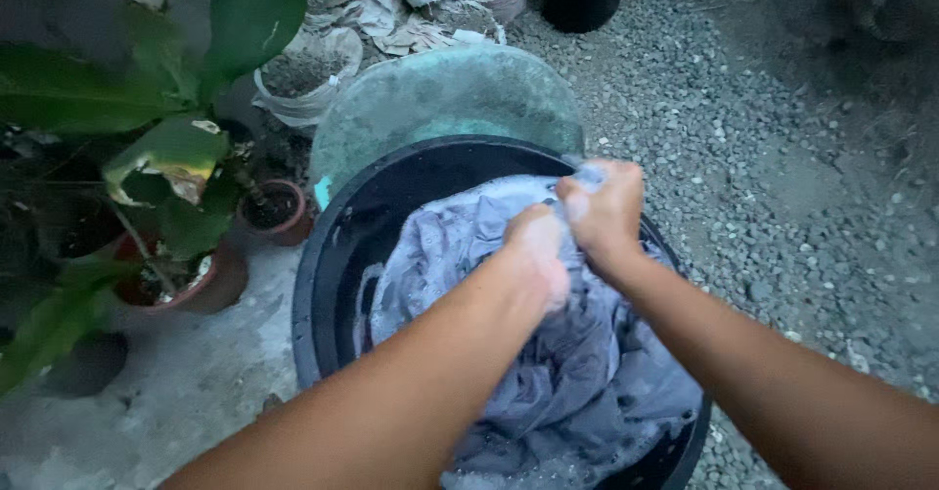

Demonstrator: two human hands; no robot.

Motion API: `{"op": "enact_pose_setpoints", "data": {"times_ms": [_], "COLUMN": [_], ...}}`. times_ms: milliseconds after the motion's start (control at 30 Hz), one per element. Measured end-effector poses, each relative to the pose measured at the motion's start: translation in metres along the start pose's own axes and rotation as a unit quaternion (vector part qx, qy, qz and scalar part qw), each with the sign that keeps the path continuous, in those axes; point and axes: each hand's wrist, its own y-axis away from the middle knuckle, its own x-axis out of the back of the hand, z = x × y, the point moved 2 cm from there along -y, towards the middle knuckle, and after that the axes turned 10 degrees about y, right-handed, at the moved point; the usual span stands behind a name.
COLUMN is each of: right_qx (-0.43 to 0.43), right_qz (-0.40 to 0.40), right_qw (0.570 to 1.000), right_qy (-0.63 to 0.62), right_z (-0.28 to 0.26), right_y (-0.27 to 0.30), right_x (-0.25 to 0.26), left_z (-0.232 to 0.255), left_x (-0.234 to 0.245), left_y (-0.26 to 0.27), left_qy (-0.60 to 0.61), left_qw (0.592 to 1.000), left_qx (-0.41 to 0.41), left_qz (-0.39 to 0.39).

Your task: The person hand-washes a grey garment in a black basin filled with soapy water by repeatedly scrubbing, wringing, and dunking the cloth.

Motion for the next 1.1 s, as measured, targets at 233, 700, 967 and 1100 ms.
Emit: {"op": "enact_pose_setpoints", "data": {"times_ms": [233,700,967,1100], "right_qx": [0.042,-0.08,-0.081,-0.077], "right_qz": [-0.097,0.008,0.025,0.107], "right_qw": [0.991,0.979,0.996,0.991], "right_qy": [-0.078,-0.186,0.002,0.029], "right_z": [-0.06,-0.079,0.015,0.011], "right_y": [0.024,0.014,-0.021,-0.016], "right_x": [-0.004,-0.003,-0.003,0.0], "left_z": [0.025,0.038,0.017,0.016], "left_x": [0.015,0.0,-0.033,-0.032], "left_y": [-0.008,-0.014,-0.013,-0.012], "left_qy": [0.063,0.043,-0.031,-0.024], "left_qw": [0.979,0.973,0.997,0.998], "left_qx": [0.038,0.059,0.025,0.015], "left_qz": [-0.192,-0.219,-0.063,-0.049]}}
